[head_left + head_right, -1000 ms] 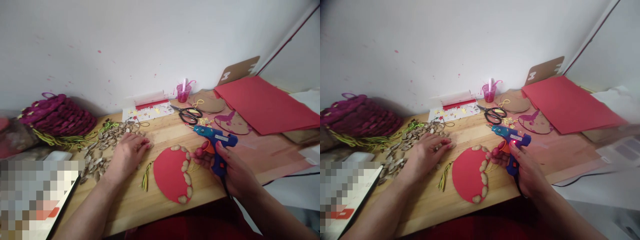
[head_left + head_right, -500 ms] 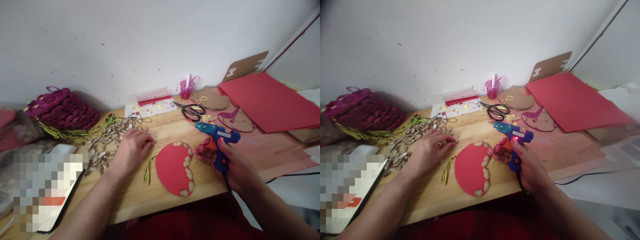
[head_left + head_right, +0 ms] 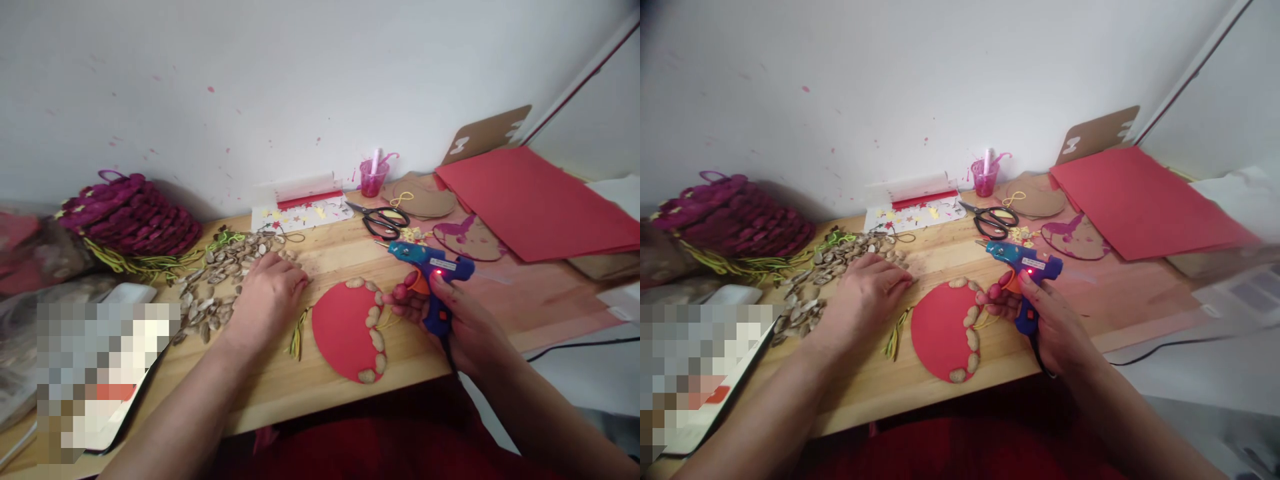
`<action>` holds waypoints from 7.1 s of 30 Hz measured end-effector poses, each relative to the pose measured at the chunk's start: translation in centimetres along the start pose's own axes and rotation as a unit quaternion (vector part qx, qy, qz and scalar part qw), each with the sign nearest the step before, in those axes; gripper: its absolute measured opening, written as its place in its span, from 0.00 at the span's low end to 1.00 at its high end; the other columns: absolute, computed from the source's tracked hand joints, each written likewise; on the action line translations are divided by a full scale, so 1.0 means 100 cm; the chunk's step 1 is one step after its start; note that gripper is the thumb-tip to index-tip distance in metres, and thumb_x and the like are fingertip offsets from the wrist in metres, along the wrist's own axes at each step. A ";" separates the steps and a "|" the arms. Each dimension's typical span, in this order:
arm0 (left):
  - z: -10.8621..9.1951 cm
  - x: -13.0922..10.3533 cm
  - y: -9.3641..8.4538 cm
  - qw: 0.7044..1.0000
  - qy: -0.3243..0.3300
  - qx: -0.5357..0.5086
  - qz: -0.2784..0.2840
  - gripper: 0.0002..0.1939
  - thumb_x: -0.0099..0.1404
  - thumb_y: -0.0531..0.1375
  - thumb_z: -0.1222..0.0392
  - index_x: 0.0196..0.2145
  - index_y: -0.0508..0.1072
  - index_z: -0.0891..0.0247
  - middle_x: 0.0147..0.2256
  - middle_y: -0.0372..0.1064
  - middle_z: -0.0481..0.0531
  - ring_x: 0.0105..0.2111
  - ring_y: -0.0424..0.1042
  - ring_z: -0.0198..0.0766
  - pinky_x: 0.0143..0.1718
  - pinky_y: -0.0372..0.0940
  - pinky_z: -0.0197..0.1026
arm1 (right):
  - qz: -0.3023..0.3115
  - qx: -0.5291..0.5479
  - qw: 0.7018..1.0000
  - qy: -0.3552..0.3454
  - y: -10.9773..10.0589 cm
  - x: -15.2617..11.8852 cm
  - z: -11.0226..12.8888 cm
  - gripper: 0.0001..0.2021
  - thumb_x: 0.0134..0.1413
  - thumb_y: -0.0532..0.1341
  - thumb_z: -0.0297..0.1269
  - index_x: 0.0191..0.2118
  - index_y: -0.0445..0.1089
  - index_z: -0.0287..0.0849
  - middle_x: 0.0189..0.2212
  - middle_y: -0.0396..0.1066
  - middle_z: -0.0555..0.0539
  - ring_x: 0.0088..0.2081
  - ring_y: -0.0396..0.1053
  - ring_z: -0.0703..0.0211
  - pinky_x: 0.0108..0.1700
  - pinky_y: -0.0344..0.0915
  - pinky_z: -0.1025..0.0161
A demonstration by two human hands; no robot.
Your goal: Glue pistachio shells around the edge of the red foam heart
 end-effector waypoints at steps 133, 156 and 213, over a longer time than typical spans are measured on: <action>-0.021 -0.007 0.002 0.513 -0.282 -0.805 0.099 0.14 0.51 0.76 0.62 0.34 0.80 0.67 0.27 0.75 0.52 0.26 0.71 0.29 0.27 0.65 0.29 | 0.088 -0.430 0.881 -0.176 0.040 -0.072 -0.004 0.22 0.69 0.52 0.52 0.29 0.69 0.44 0.16 0.66 0.52 0.21 0.64 0.62 0.25 0.60 0.63; -0.021 -0.006 0.000 0.493 -0.268 -0.823 0.091 0.12 0.53 0.75 0.62 0.34 0.80 0.67 0.25 0.73 0.50 0.24 0.70 0.28 0.25 0.65 0.29 | 0.134 -0.513 0.830 -0.176 0.036 -0.082 -0.005 0.14 0.71 0.51 0.47 0.38 0.68 0.45 0.23 0.68 0.52 0.26 0.67 0.60 0.29 0.63 0.62; -0.020 -0.005 0.001 0.507 -0.278 -0.810 0.092 0.13 0.51 0.76 0.61 0.33 0.81 0.67 0.25 0.73 0.50 0.25 0.70 0.29 0.25 0.65 0.28 | 0.112 -0.567 0.779 -0.244 0.038 -0.080 -0.003 0.16 0.70 0.52 0.44 0.31 0.67 0.46 0.22 0.68 0.51 0.24 0.66 0.60 0.27 0.62 0.62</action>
Point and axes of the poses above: each hand's wrist, its own x-axis towards the middle knuckle, its own y-axis out of the palm, z = x × y, the point moved 2 cm from there along x, towards the middle knuckle
